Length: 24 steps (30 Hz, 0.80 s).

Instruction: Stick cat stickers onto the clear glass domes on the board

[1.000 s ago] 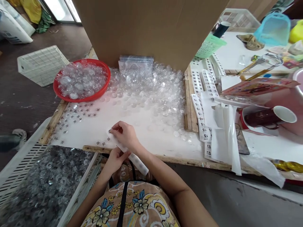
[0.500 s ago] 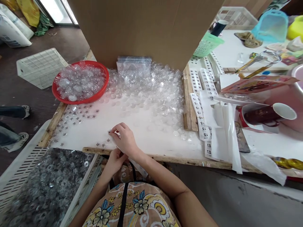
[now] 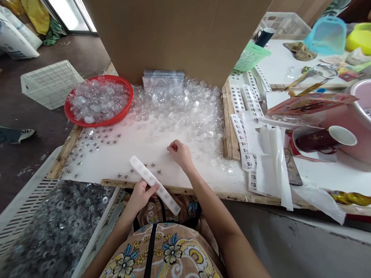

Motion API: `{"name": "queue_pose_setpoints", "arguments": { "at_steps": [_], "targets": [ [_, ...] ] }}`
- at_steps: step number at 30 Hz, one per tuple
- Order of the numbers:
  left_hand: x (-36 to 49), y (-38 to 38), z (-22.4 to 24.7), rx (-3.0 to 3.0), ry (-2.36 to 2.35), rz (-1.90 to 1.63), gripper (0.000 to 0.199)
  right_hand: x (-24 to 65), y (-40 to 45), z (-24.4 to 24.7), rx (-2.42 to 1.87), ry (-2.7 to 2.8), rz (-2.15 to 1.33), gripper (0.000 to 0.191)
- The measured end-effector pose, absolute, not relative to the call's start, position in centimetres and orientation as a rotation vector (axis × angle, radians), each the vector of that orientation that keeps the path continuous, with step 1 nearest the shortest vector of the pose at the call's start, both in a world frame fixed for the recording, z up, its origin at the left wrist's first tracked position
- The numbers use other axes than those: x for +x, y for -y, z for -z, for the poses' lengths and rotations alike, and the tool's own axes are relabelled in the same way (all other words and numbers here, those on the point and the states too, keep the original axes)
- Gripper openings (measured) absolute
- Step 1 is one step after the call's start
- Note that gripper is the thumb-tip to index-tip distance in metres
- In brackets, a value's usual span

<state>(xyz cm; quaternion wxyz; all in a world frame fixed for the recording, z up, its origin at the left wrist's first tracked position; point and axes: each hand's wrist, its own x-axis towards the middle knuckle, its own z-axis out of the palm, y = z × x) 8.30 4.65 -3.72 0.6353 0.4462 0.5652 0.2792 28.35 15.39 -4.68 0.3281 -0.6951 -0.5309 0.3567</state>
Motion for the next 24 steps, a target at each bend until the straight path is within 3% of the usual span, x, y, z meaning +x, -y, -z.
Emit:
{"name": "queue_pose_setpoints", "arguments": {
  "at_steps": [13,18,22,24],
  "targets": [
    [8.3,-4.8,3.4,1.021,-1.285,-0.629,0.039,25.9,-15.1,5.2,-1.972,1.725,-0.661,0.010],
    [8.0,-4.6,3.9,1.037,-1.277,-0.614,0.039,22.5,-15.4,4.6,-1.830,1.736,-0.882,0.025],
    [7.6,-4.2,4.3,1.054,-1.247,-0.644,0.041,22.3,-14.9,3.4,-1.675,1.731,-1.067,0.021],
    [7.5,-4.0,4.5,1.045,-1.229,-0.667,0.042,23.6,-14.0,2.9,-1.680,1.844,-1.028,0.037]
  ]
}}
